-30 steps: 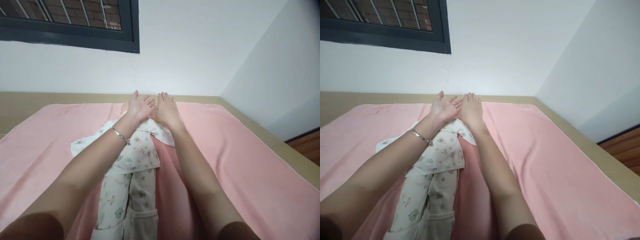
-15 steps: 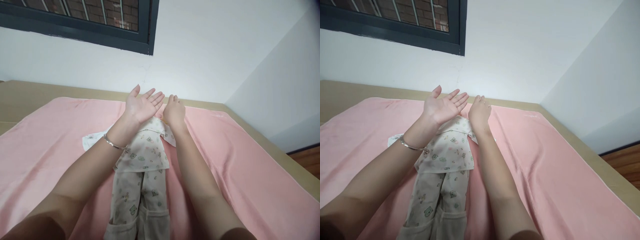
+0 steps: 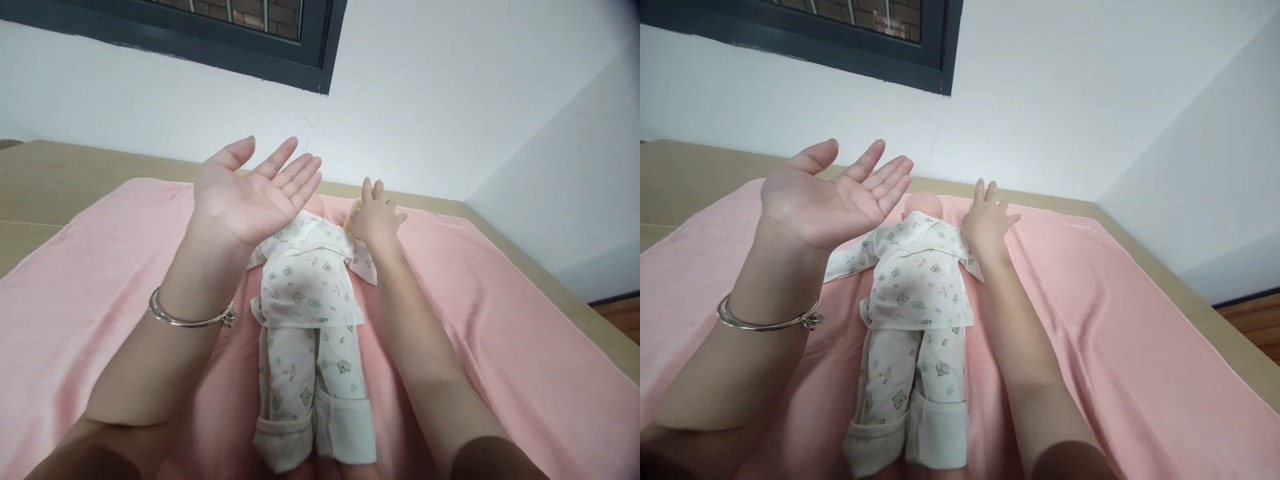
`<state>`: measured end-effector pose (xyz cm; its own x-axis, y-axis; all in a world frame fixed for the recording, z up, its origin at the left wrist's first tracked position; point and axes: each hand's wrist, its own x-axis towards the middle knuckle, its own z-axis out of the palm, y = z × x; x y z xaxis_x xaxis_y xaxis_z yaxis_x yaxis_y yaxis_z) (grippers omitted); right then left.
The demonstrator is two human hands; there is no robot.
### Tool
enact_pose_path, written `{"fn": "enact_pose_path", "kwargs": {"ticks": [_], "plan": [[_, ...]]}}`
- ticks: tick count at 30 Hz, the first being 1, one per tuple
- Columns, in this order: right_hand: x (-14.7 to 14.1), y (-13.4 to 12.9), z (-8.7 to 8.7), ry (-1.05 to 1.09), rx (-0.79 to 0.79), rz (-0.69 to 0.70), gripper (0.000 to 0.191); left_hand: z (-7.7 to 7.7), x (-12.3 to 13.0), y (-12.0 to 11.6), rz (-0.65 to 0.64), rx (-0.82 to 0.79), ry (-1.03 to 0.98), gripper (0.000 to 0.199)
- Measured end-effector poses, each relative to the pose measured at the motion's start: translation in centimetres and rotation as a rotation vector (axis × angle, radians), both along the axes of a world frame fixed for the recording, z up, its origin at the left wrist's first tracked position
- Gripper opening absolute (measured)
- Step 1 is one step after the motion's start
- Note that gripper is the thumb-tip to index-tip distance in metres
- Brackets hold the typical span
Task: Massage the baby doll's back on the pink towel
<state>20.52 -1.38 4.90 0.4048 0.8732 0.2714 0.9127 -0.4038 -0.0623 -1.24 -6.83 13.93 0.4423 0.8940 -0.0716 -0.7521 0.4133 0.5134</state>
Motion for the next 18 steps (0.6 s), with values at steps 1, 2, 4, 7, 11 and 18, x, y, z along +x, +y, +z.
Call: {"fn": "enact_pose_path", "kwargs": {"ticks": [1, 2, 4, 7, 11, 18], "plan": [[0.0, 0.0, -0.1, 0.003, 0.006, -0.002, 0.077, 0.1, -0.3, -0.1, 0.005, -0.001, 0.008, 0.056], [0.0, 0.1, -0.2, 0.008, 0.016, 0.003, 0.078, 0.1, -0.5, 0.0, 0.01, -0.002, 0.014, 0.056], [0.2, 0.2, -0.5, 0.027, 0.039, 0.024, 0.079, 0.1, -0.8, 0.1, 0.023, -0.004, 0.024, 0.058], [0.7, 0.5, -0.7, 0.078, 0.066, 0.061, 0.078, -0.2, -0.8, 0.3, 0.028, -0.008, 0.044, 0.061], [1.0, 0.4, -0.4, 0.193, 0.095, 0.149, 0.069, -1.0, 0.0, 0.5, -0.019, -0.045, 0.117, 0.064], [-4.2, -3.6, 2.7, 0.338, 0.175, 0.521, 0.056, -1.3, 2.0, -0.2, -0.073, -0.123, 0.197, 0.064]]}}
